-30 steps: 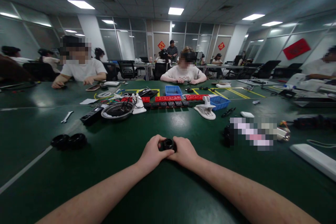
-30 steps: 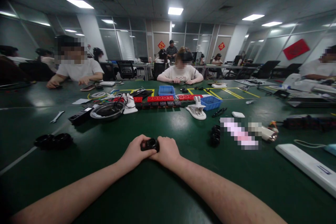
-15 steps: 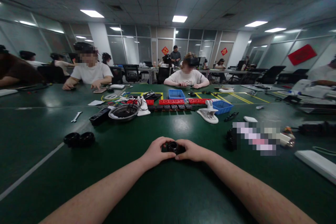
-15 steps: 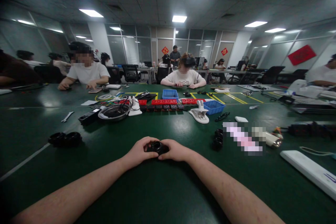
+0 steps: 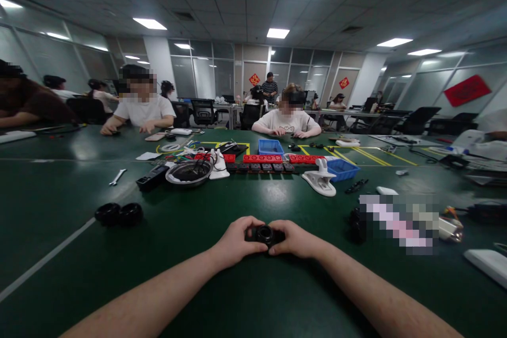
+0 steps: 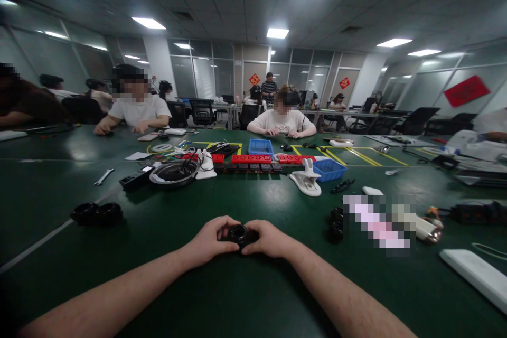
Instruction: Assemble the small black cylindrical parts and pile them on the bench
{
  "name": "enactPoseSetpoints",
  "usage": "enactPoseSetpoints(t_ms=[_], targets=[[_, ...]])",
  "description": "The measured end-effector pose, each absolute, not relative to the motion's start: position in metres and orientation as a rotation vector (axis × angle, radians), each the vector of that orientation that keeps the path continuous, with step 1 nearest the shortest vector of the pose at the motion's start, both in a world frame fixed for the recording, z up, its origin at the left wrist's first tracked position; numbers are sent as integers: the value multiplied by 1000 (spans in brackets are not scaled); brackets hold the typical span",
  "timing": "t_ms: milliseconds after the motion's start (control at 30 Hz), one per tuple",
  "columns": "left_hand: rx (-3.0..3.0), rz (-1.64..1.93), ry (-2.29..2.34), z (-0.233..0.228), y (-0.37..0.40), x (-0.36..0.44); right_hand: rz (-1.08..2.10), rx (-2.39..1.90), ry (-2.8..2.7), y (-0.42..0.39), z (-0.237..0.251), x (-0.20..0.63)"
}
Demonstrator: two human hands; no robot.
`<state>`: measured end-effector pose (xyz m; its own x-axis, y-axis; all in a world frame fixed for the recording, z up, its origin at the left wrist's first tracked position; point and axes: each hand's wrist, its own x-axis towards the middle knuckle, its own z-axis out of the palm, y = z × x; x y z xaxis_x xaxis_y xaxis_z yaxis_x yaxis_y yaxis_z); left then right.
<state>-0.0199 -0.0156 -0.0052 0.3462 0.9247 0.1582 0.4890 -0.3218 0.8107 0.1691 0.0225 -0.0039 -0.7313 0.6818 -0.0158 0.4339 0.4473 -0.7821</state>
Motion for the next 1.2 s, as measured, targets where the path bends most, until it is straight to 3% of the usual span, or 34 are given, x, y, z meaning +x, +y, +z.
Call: enactPoseSetpoints(t_ms=[300, 400, 500, 633, 733, 1200], targets=[[1897, 997, 1521, -11, -22, -7, 316, -1498, -2387, 1, -11, 142], [1901, 1014, 1474, -11, -19, -9, 191, -1488, -2431, -3, -8, 141], [1949, 977, 1339, -10, -16, -16, 394, -1265, -2449, 1, -5, 148], [1974, 913, 1177, -9, -15, -22, 939, -871, -2449, 10, 0, 163], [1941, 896, 1153, -8, -16, -24, 1148, -848, -2443, 14, 1, 169], [1927, 895, 1163, -8, -15, -22, 1000, -1023, -2414, 17, -6, 166]])
